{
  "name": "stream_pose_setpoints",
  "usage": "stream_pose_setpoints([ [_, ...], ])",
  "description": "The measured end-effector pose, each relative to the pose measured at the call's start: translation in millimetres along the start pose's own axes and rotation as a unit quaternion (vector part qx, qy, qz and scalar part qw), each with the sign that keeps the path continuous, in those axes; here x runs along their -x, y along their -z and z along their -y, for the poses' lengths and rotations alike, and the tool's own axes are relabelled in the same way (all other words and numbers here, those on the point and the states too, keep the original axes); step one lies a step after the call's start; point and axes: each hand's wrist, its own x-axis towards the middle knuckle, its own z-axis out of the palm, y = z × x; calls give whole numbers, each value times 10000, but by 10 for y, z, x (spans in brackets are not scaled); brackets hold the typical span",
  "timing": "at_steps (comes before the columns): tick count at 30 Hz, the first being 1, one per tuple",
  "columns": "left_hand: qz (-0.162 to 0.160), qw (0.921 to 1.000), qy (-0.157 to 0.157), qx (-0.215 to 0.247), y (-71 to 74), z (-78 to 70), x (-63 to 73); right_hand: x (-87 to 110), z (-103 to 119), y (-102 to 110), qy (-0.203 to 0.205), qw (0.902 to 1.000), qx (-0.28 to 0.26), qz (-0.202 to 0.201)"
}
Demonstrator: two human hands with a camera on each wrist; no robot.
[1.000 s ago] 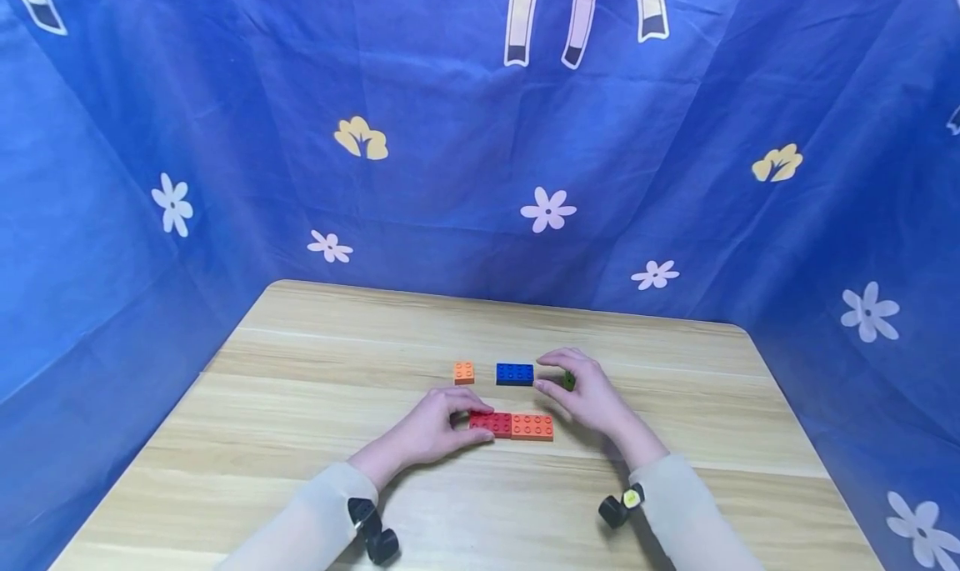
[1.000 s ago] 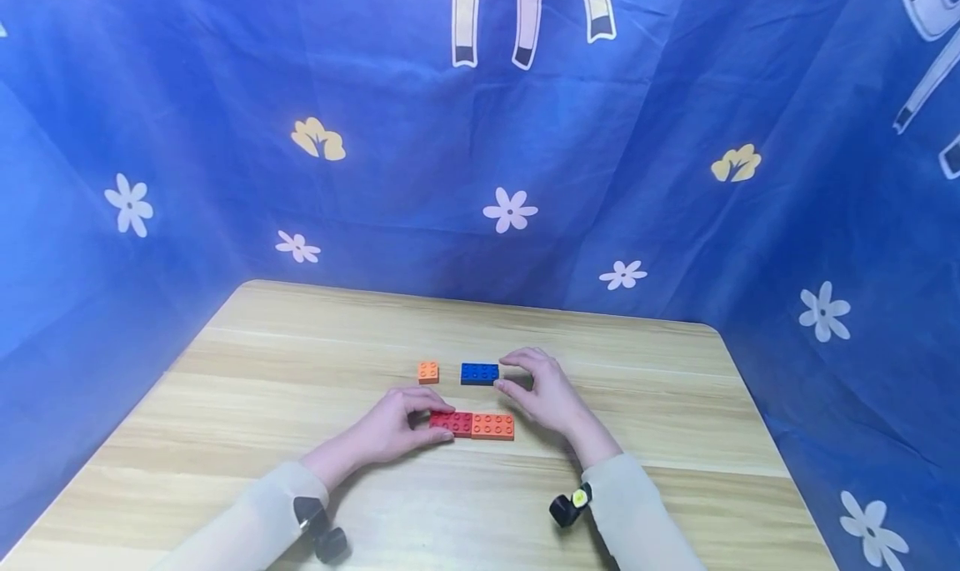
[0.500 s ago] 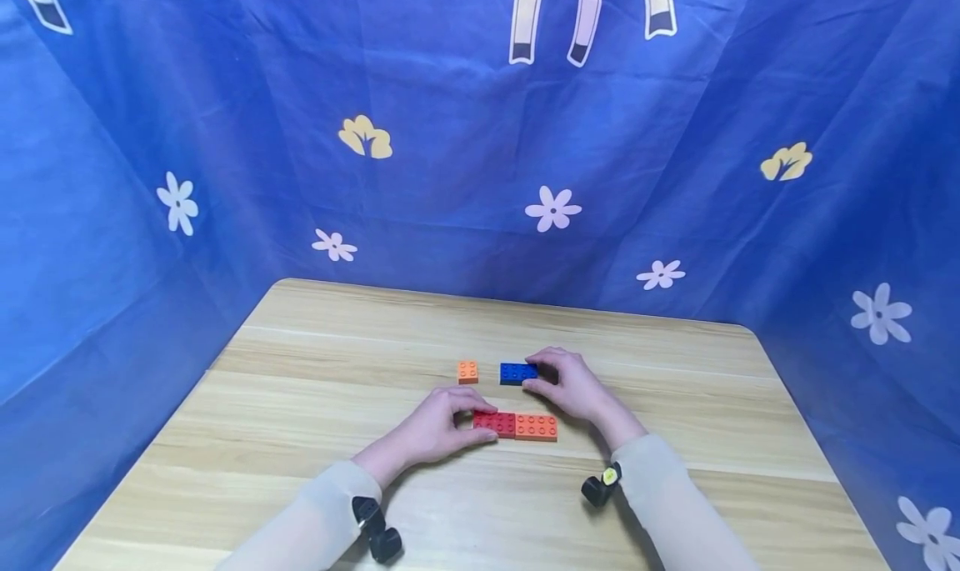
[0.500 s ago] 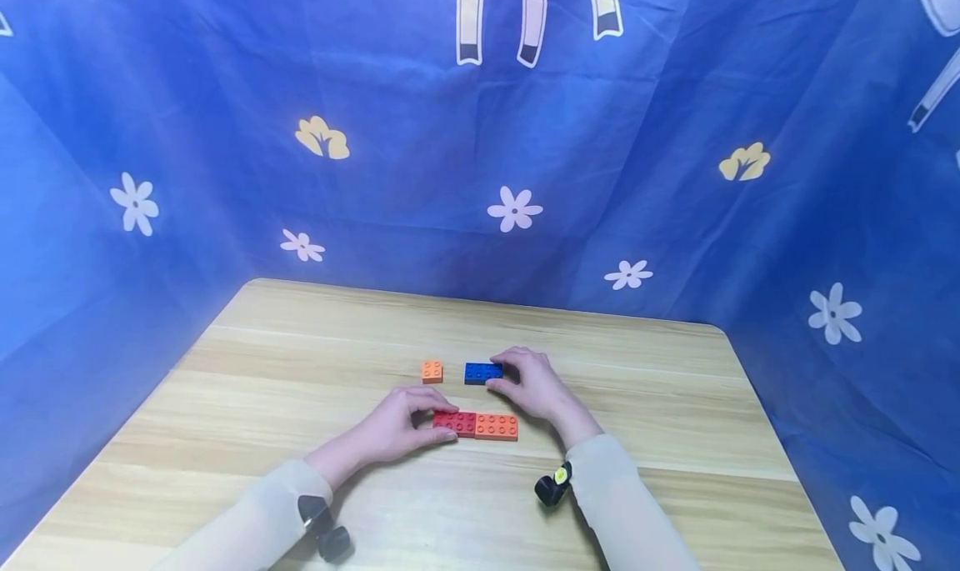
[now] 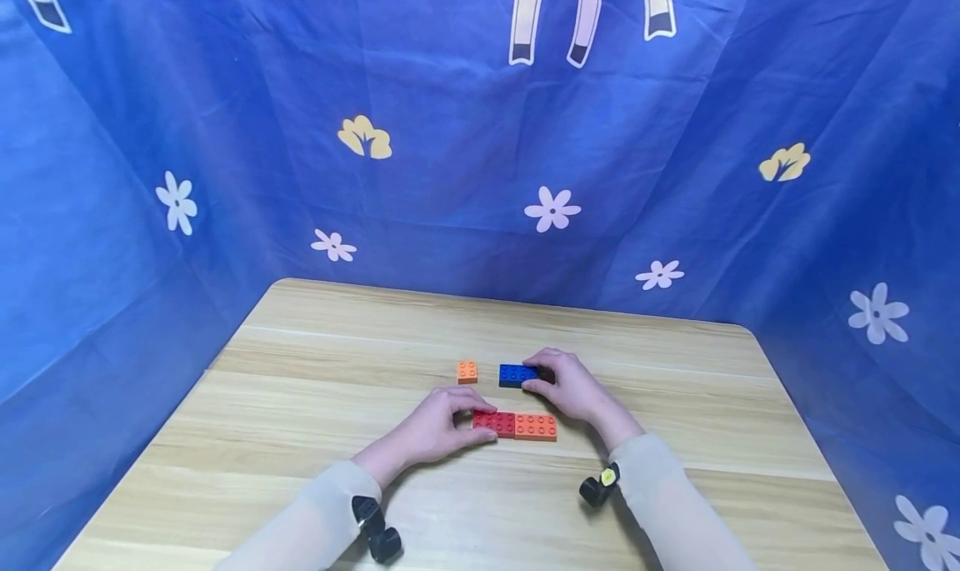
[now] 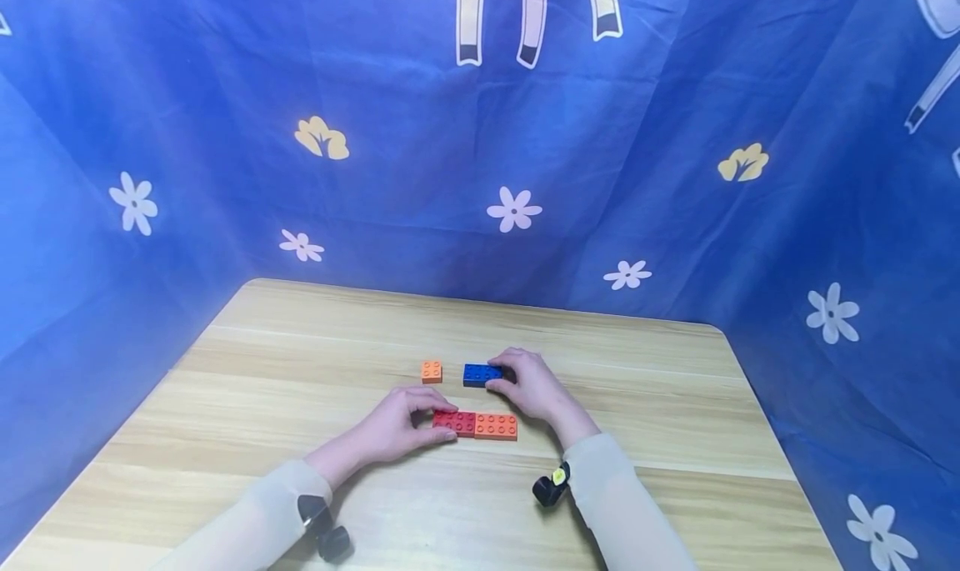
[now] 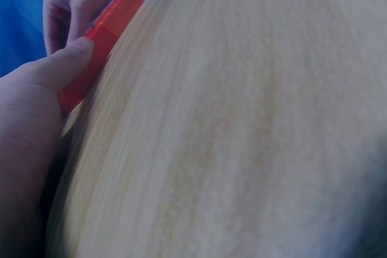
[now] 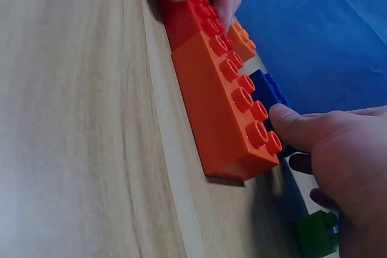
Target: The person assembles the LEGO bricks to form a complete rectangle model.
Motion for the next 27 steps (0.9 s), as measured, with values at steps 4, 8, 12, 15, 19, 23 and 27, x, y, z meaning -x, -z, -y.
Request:
stream_pose_setpoints([
  [4, 20, 10000, 34, 16, -3, -4, -1, 46, 39, 22, 75, 9998, -186, -24],
  [8, 54, 9999, 104, 67, -6, -1, -1, 102, 92, 42, 186, 9992, -343, -96],
  [12, 112, 9997, 192, 73, -16, 12, -1, 183, 167, 68, 238, 9987, -449, -73],
  [15, 112, 9996, 236, 65, -24, 27, -2, 247, 225, 87, 284, 9982, -532, -12],
  [19, 104, 9995, 238, 192, -37, 46, -9, 328, 286, 107, 324, 9980, -549, 42],
  [23, 143, 9990, 312, 302, -46, 63, -11, 397, 327, 98, 383, 9975, -586, 58],
  [27, 146, 9990, 320, 273, -48, 67, -15, 453, 364, 78, 441, 9970, -635, 74],
])
